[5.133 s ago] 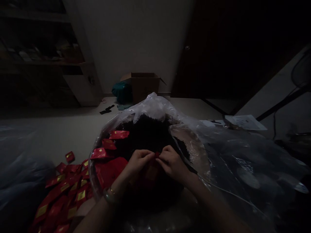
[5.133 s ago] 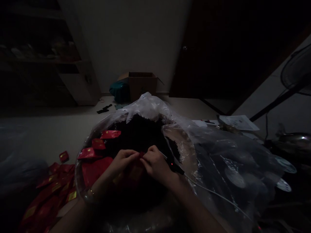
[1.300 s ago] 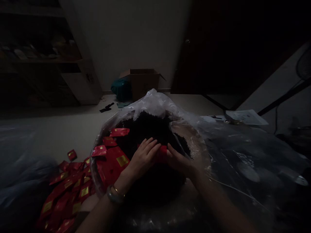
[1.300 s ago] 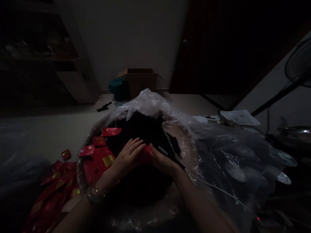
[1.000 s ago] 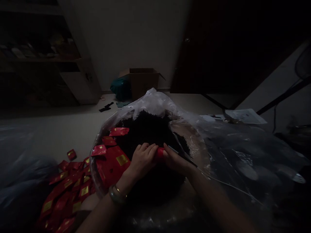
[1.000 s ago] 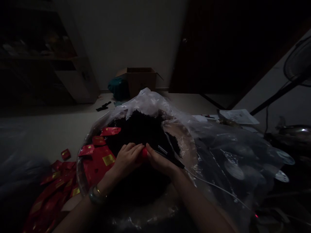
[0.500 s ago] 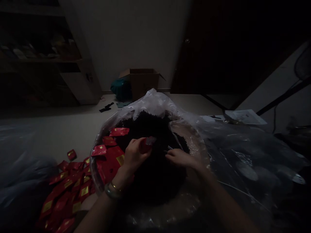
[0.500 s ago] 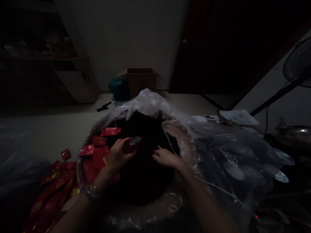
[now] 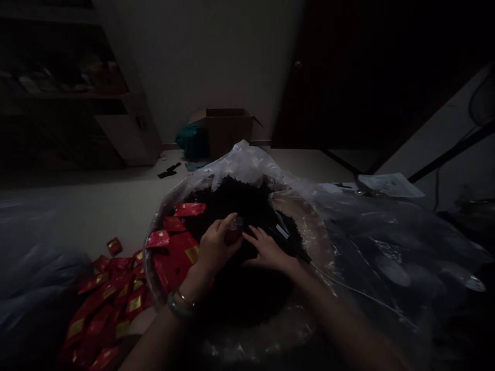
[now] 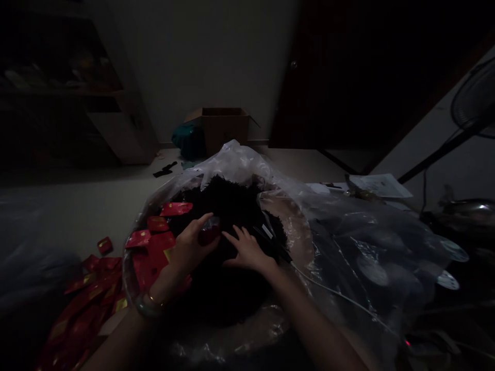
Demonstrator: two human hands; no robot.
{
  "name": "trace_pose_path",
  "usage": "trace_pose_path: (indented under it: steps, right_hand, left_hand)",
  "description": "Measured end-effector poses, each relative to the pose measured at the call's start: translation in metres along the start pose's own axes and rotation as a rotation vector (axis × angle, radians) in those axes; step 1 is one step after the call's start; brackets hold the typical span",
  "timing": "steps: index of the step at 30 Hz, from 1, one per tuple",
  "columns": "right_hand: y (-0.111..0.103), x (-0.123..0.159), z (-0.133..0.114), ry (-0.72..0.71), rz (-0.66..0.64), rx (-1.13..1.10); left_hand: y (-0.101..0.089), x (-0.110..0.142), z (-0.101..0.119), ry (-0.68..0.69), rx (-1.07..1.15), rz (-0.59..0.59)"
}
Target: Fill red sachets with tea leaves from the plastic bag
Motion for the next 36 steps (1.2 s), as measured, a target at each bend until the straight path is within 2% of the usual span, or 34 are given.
trace_pose_path:
  steps: [3, 5, 9, 12, 16, 20, 25, 31, 36]
  right_hand:
    - [-0.011, 0.007, -0.017, -0.124, 0.05, 0.055]
    - [-0.017, 0.013, -0.018, -0.131, 0.054, 0.066]
    - [-0.009, 0.019, -0.011, -0.02, -0.087, 0.09]
    - [0.001, 0.024, -0.025, -0.066, -0.165, 0.126]
    - [-0.001, 0.03, -0.032, -0.063, -0.142, 0.171]
    - [-0.013, 0.031, -0.016, 0.013, -0.121, 0.164]
    - [-0.031, 0.026, -0.002, 0.041, -0.014, 0.053]
    - [-0.014, 0.027, -0.007, 0.082, -0.1, 0.148]
    - [-0.028, 0.023, 0.0, 0.082, 0.029, 0.042]
  left_hand:
    - [0.001, 0.002, 0.001, 0.023, -0.076, 0.025]
    - [0.0, 0.004, 0.0, 0.023, -0.127, 0.051]
    - [0.002, 0.006, 0.0, -0.005, -0.197, 0.042]
    - [0.001, 0.006, 0.002, -0.004, -0.213, 0.041]
    - [-0.001, 0.005, -0.001, -0.015, -0.218, 0.055]
    - [0.0, 0.005, -0.002, -0.014, -0.202, 0.058]
    - [0.0, 0.006, 0.003, 0.021, -0.18, 0.052]
    - [0.004, 0.008, 0.002, 0.01, -0.159, 0.035]
    - [0.008, 0.009, 0.003, 0.028, -0.184, 0.019]
Point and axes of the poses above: each hand's wrist, its own x-axis away from the middle knuckle, its own y-axis out of the palm, z = x × y, the point moved 10 cm from there along -x, towards the middle knuckle, and after that the axes turned 13 degrees about x, right-handed, at the moved point
